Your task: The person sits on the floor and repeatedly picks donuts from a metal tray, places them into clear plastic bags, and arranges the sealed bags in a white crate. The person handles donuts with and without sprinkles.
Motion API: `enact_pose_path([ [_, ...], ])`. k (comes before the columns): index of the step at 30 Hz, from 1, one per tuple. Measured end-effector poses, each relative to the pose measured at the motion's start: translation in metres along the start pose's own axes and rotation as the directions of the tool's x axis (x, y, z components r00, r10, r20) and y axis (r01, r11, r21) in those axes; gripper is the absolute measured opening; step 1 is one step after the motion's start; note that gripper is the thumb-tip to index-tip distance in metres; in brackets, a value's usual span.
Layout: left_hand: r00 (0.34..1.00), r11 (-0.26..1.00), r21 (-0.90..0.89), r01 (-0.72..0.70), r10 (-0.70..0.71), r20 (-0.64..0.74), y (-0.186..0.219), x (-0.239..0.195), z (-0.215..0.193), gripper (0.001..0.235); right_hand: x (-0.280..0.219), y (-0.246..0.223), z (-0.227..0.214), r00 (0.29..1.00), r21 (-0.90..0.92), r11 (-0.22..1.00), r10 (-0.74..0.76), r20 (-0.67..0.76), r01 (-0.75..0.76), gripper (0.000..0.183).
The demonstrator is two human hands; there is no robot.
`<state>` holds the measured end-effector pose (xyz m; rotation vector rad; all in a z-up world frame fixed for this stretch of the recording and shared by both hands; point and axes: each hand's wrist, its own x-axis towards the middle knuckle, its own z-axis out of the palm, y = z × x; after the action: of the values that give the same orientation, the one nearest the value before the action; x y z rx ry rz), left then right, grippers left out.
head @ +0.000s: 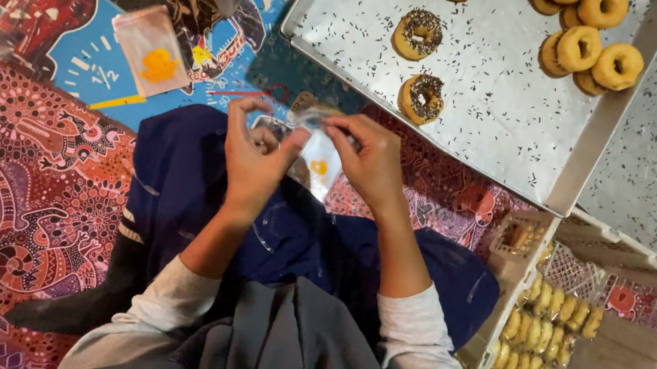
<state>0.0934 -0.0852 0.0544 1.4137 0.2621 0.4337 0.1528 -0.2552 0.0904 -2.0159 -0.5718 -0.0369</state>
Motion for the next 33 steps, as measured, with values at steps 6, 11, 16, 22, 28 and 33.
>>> enact_pose_path([
  [6, 0.977, 0.929, 0.318, -0.189, 0.145, 0.156, 0.000, 0.013, 0.006, 0.020, -0.001, -0.013, -0.010, 0.999, -0.036, 0.999, -0.018, 0.049, 0.020, 0.010],
  [11, 0.999, 0.968, 0.246, -0.048, 0.044, 0.023, -0.012, 0.010, 0.016, 0.019, -0.017, -0.055, -0.010, 0.934, -0.193, 0.978, -0.142, -0.329, 0.081, 0.029],
  [16, 0.911, 0.857, 0.311, -0.412, 0.378, 0.163, -0.012, -0.009, 0.026, 0.019, -0.044, -0.044, 0.014, 0.989, -0.294, 0.950, 0.067, -0.130, -0.103, 0.033],
  [22, 0.959, 0.955, -0.156, -0.253, 0.269, 0.093, 0.004, -0.011, 0.041, 0.037, -0.037, 0.010, 0.023, 0.988, -0.330, 0.942, 0.017, -0.153, -0.068, 0.047],
  [28, 0.882, 0.469, -0.758, 0.453, -0.360, 0.304, -0.057, 0.054, 0.022, 0.029, -0.037, 0.031, 0.011, 0.935, -0.086, 0.931, 0.354, -0.017, -0.354, 0.034],
  [33, 0.893, 0.312, -0.888, 0.338, -0.403, 0.198, -0.100, 0.067, 0.001, 0.011, 0.011, 0.117, -0.056, 0.906, -0.507, 0.786, 0.154, -0.395, -0.355, 0.088],
])
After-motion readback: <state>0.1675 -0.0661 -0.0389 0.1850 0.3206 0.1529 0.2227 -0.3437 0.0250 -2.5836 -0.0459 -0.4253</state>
